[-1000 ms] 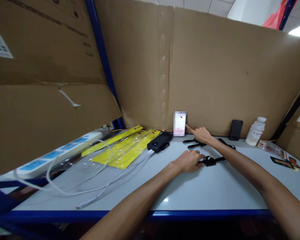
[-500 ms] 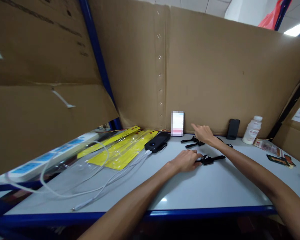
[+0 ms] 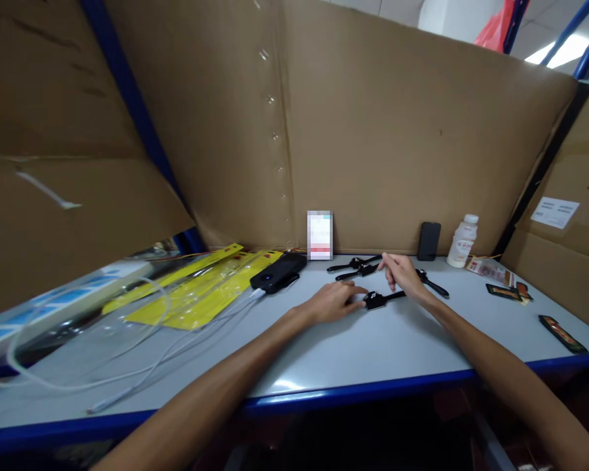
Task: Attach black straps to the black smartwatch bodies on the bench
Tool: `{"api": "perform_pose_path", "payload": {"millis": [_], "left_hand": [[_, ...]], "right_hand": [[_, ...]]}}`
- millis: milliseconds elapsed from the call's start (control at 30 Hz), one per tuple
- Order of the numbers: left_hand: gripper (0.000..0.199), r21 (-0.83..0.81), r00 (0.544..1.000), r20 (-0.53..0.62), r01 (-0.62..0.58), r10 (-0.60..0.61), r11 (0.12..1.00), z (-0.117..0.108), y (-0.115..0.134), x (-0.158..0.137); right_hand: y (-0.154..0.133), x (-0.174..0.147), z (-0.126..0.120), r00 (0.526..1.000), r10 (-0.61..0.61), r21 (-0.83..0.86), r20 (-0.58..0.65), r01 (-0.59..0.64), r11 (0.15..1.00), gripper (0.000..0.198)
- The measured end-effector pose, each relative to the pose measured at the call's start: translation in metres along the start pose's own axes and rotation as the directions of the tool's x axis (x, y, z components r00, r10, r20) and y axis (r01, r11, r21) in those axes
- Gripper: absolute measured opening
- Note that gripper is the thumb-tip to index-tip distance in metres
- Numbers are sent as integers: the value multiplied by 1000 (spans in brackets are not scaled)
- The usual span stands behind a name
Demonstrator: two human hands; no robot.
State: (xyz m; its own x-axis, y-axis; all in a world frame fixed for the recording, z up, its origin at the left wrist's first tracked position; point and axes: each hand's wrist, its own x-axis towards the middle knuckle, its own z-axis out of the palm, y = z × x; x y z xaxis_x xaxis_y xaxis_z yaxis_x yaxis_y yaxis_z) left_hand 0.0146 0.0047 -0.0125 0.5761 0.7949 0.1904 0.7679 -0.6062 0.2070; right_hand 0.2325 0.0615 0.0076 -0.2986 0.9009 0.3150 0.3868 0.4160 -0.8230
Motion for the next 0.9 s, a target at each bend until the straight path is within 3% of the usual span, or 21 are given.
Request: {"api": "perform_pose_path", "payload": {"millis": [67, 167, 300, 400, 500, 600, 700, 733, 800, 900], "left_hand": [[39, -54, 997, -77, 0, -4, 999, 1, 0, 0], [35, -90, 985, -172, -26, 11, 996, 3, 3, 2], [35, -156, 979, -200, -80, 48, 985, 7, 5, 3], [38, -153, 977, -197, -107, 75, 982, 10, 5, 3], [40, -79, 972, -236, -24, 5, 997, 11, 2, 4], [50, -37, 945, -313, 89, -96, 995, 6, -6, 4], [54, -11, 904, -398, 164, -155, 986, -3, -17, 1], [52, -2, 900, -403, 179, -164, 984, -6, -20, 0], [45, 5, 923, -356, 162, -149, 987, -7, -23, -2], [34, -12, 982, -182, 37, -39, 999, -1, -22, -3]], "right_hand": [[-8, -5, 2, 990, 114, 348, 79, -135, 928, 41], [-19, -13, 9, 971, 153, 603, 184, -234, 763, 36], [-20, -21, 22, 958, 145, 700, 248, -281, 657, 38], [-19, -23, 31, 959, 155, 691, 239, -280, 667, 39], [-22, -23, 36, 977, 127, 658, 170, -209, 723, 40], [-28, -21, 32, 1000, -3, 479, 10, -2, 878, 42], [-32, -20, 19, 985, -138, 39, -103, 143, 989, 43], [-32, -20, 14, 984, -153, -148, -93, 139, 979, 42], [-30, -21, 6, 991, -133, -492, -22, 105, 864, 40], [-24, -24, 3, 992, -48, -751, 116, 119, 650, 40]]}}
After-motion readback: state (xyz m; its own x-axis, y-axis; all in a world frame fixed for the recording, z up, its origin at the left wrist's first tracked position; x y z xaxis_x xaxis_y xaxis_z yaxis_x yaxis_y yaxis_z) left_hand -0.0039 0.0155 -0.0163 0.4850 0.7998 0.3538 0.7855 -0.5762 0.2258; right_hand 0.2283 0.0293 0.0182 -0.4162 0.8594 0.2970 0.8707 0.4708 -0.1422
